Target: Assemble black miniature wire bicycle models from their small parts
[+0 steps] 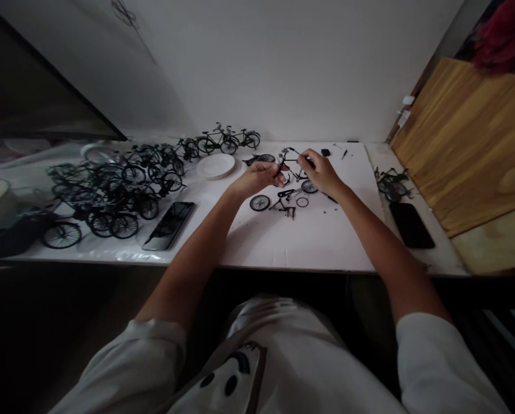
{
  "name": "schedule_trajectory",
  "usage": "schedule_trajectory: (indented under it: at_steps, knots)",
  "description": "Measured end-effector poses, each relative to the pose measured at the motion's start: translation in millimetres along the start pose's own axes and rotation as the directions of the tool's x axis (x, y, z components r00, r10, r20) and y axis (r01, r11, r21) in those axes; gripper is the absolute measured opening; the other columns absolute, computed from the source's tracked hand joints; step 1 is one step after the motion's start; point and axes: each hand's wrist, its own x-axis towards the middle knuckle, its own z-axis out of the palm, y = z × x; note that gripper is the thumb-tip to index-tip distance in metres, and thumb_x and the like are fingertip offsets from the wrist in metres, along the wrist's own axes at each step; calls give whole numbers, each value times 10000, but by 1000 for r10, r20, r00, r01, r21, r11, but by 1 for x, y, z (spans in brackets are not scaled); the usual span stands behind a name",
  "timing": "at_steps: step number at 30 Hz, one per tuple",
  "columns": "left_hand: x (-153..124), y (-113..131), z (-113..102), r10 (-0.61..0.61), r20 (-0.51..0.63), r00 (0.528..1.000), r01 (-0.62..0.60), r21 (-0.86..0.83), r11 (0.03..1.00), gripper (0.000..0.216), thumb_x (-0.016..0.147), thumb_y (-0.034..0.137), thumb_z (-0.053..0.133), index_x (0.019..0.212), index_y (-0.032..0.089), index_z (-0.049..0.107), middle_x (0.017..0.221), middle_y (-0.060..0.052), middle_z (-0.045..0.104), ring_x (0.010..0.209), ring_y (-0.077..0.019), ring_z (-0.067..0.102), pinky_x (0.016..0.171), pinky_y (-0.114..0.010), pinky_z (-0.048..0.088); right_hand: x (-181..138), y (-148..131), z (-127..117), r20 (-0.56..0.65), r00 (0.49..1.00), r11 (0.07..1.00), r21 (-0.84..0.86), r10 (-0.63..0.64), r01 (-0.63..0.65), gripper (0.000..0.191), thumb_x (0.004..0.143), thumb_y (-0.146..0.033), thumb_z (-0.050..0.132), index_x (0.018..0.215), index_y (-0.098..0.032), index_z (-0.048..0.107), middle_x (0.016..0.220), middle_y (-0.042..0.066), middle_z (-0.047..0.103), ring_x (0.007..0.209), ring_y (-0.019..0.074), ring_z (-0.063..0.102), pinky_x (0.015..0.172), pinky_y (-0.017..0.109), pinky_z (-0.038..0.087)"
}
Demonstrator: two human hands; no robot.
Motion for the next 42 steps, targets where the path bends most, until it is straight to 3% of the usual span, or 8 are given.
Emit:
schedule_trajectory:
  at_steps: [6, 11, 20, 25, 33, 38, 42]
  knots:
    - [2, -11, 4, -44, -18, 999, 43, -74, 996, 438, 858, 500, 945, 1025, 124, 795, 917, -107, 842, 769, -182, 831, 851, -324, 662, -17, 14, 18, -1, 1000, 972, -233, -22, 21, 415, 1111, -608, 475, 1096, -272, 719, 818, 18, 737, 705, 216, 637, 700, 326, 436]
    - [4, -18, 6, -78, 9, 997, 79, -107, 991, 428, 871, 502, 935, 1037, 127, 810, 1041, -153, 861, 946, -232, 861, 961, -359, 662, -25, 24, 22, -102, 993, 973, -227, -53, 29, 454, 1128, -615, 410, 1118, -274, 710, 953, 56, 800, 779, 234, 697, 766, 352, 478]
    - [4, -26, 7, -49, 79, 996, 58, -116, 992, 584, 766, 600, 982, 1093, 148, 808, 1097, -146, 862, 1052, -284, 856, 1087, -424, 636, -30, 33, 24, -164, 986, 966, -260, -40, -4, 586, 1110, -753, 333, 1064, -267, 658, 906, 66, 775, 769, 243, 678, 747, 355, 472]
    - [5, -30, 8, -30, 96, 995, 41, -115, 993, 545, 732, 498, 1032, 1113, 160, 840, 1068, -117, 867, 1019, -270, 857, 1083, -426, 645, -31, 29, 21, -152, 987, 957, -291, -49, 3, 583, 1135, -712, 282, 1059, -252, 632, 869, 68, 742, 728, 230, 647, 722, 355, 440]
    - [0, -24, 13, -108, 158, 982, 119, -64, 991, 531, 677, 359, 1061, 1128, 167, 857, 1072, -127, 876, 986, -262, 861, 1046, -405, 666, -37, 21, 25, -98, 995, 958, -288, -12, -16, 467, 1163, -584, 311, 1162, -260, 647, 1059, 102, 786, 917, 260, 714, 818, 363, 499]
    - [1, -25, 14, -88, 97, 991, 96, -83, 992, 455, 692, 302, 1042, 1066, 166, 821, 1038, -126, 873, 1020, -288, 861, 1055, -445, 662, -39, 20, 26, -148, 989, 967, -247, 24, -60, 502, 1167, -563, 285, 1405, -245, 591, 989, 80, 739, 809, 243, 675, 785, 376, 493]
    - [5, -31, 13, 23, -91, 996, -34, -117, 993, 500, 713, 343, 1042, 1093, 171, 767, 1057, -112, 866, 1084, -279, 853, 1121, -430, 620, -38, 20, 25, -187, 982, 972, -227, 17, -60, 455, 1157, -496, 306, 1365, -234, 614, 972, 74, 709, 772, 226, 633, 792, 377, 493]
